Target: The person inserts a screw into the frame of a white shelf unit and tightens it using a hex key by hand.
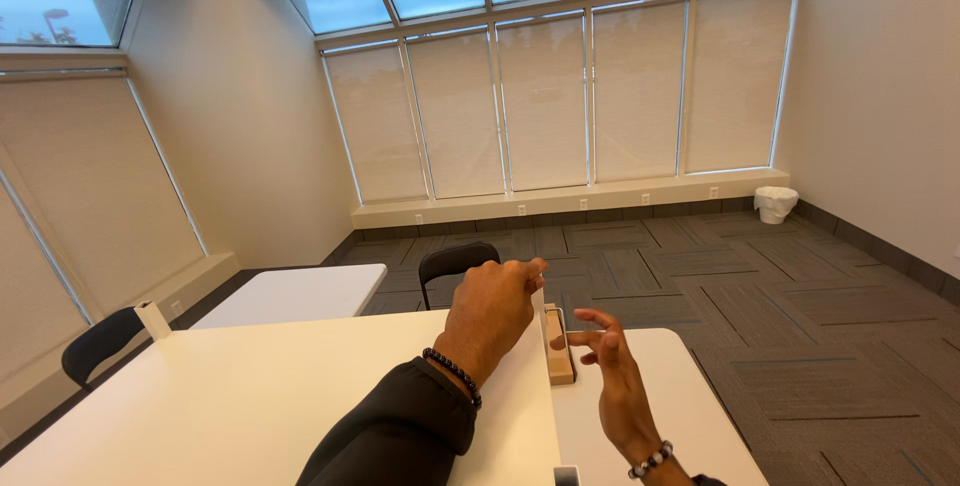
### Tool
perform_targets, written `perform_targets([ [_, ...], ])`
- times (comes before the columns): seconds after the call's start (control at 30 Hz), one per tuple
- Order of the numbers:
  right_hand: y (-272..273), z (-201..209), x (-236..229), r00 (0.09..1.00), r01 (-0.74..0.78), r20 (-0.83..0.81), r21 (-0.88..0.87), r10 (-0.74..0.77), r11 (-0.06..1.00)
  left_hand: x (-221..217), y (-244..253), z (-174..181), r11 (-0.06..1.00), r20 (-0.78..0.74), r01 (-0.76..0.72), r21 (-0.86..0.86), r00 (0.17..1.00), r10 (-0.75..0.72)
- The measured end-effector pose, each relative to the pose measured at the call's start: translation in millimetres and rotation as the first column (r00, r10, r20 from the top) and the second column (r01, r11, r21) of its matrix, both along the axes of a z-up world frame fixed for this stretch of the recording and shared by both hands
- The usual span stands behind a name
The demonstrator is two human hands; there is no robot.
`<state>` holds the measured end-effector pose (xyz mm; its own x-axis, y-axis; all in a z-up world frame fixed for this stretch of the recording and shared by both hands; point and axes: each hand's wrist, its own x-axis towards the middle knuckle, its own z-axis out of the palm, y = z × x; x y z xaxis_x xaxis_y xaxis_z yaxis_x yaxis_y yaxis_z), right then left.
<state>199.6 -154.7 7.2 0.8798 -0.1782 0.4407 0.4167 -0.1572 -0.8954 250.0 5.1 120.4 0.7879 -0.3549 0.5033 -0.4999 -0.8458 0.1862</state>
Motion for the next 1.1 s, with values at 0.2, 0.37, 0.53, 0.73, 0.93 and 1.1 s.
perform_targets([
  [0.2, 1, 32, -4, 0.960, 0.023, 0.280, -0.019, -0.016, 1.000, -3, 0, 2, 1.000, -0.020, -0.010, 0.006, 1.000, 0.010],
  [0.37, -5, 57, 19, 0.973, 0.040, 0.230, -0.110, -0.014, 0.993, -9, 0, 4, 1.000, -0.017, -0.015, 0.007, 1.000, 0.015],
  [0.53, -9, 48, 30, 0.996, 0.034, 0.089, -0.173, -0.019, 0.984, -3, 2, 1, 1.000, -0.001, 0.008, -0.026, 1.000, -0.008],
  [0.73, -1, 2, 13, 0.999, 0.007, 0.036, -0.055, -0.005, 0.998, -2, 1, -2, 1.000, 0.009, 0.005, 0.002, 1.000, -0.005],
  [0.93, 7, 2, -8, 0.984, 0.024, 0.171, 0.107, -0.042, 0.994, -1, 0, 2, 1.000, -0.021, -0.015, -0.006, 1.000, 0.015],
  [1.1, 5, 34, -2, 0.961, -0.012, 0.275, 0.064, -0.006, 0.998, -3, 0, 2, 1.000, -0.041, -0.014, -0.002, 0.999, 0.014],
])
